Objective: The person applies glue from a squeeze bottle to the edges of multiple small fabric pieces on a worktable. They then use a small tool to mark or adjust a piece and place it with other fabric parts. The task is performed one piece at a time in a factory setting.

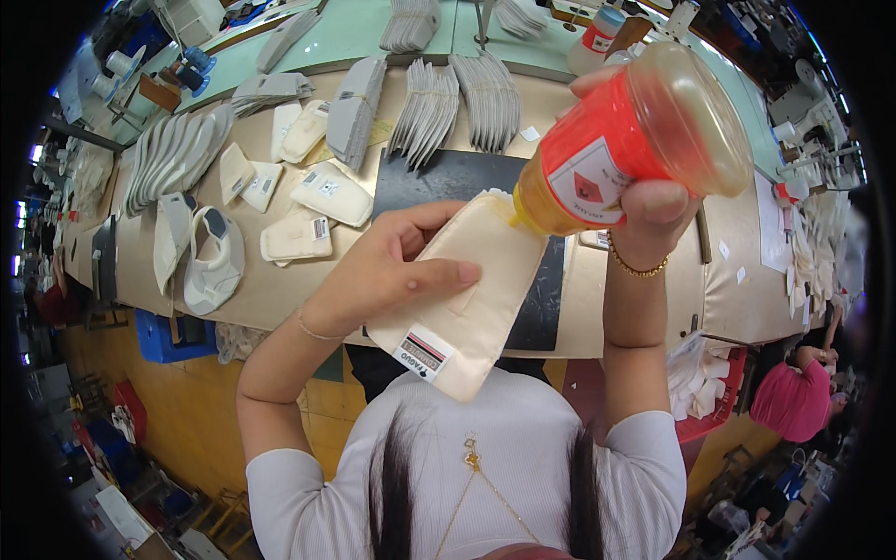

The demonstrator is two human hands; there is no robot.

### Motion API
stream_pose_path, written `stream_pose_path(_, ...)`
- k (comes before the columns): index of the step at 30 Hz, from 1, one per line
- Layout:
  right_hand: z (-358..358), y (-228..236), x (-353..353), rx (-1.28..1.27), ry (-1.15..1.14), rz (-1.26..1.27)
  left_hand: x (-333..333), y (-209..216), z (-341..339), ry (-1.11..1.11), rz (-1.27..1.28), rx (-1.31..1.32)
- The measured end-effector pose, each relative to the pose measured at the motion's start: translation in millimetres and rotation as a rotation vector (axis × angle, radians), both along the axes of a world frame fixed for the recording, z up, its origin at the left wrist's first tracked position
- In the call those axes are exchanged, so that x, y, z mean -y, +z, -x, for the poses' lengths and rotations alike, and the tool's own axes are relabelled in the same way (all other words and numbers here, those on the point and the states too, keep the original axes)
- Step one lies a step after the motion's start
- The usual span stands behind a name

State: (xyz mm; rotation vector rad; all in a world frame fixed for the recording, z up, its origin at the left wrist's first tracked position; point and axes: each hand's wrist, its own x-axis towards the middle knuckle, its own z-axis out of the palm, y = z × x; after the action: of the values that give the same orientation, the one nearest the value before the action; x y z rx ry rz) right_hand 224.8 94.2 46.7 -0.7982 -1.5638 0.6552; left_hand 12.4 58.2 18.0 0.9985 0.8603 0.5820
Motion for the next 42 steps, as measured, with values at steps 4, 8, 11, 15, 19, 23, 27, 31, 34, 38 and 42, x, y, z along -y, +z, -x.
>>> stream_pose_path(4, -17, -4, 6, 0.071, -0.011, 0.001, 0, 1, -2, 0.002, 0.007, 0.01)
stream_pose_path(8, -30, -22, 10, 0.017, -0.023, -0.035, -1, -1, -5, 0.016, 0.009, 0.028)
stream_pose_path(11, -43, -28, 15, -0.101, -0.023, -0.047, -1, -10, -8, 0.054, 0.018, 0.076)
stream_pose_path(15, -103, -46, 8, -0.554, 0.312, -0.138, -1, -32, -27, 0.172, 0.046, 0.153)
stream_pose_path(19, -169, -47, 39, -0.892, 0.159, -0.132, -26, -110, -85, -0.001, 0.025, 0.045)
stream_pose_path(23, -196, -60, 63, -0.862, 0.134, -0.132, -44, -152, -160, -0.17, -0.114, -0.207)
stream_pose_path(27, -202, -68, 78, -0.854, 0.057, -0.115, -70, -166, -213, -0.228, -0.223, -0.341)
stream_pose_path(31, -203, -74, 75, -0.906, 0.121, -0.09, -73, -176, -221, -0.069, -0.487, -0.444)
stream_pose_path(34, -199, -76, 69, -0.962, 0.241, -0.032, -65, -186, -191, 0.138, -0.88, -0.546)
stream_pose_path(38, -197, -87, 67, -1.013, 0.273, 0.007, -59, -146, -81, 0.203, -0.706, -0.468)
stream_pose_path(42, -175, -90, 39, -0.9, 0.294, 0.095, -54, -177, 61, 0.576, -0.981, -0.911)
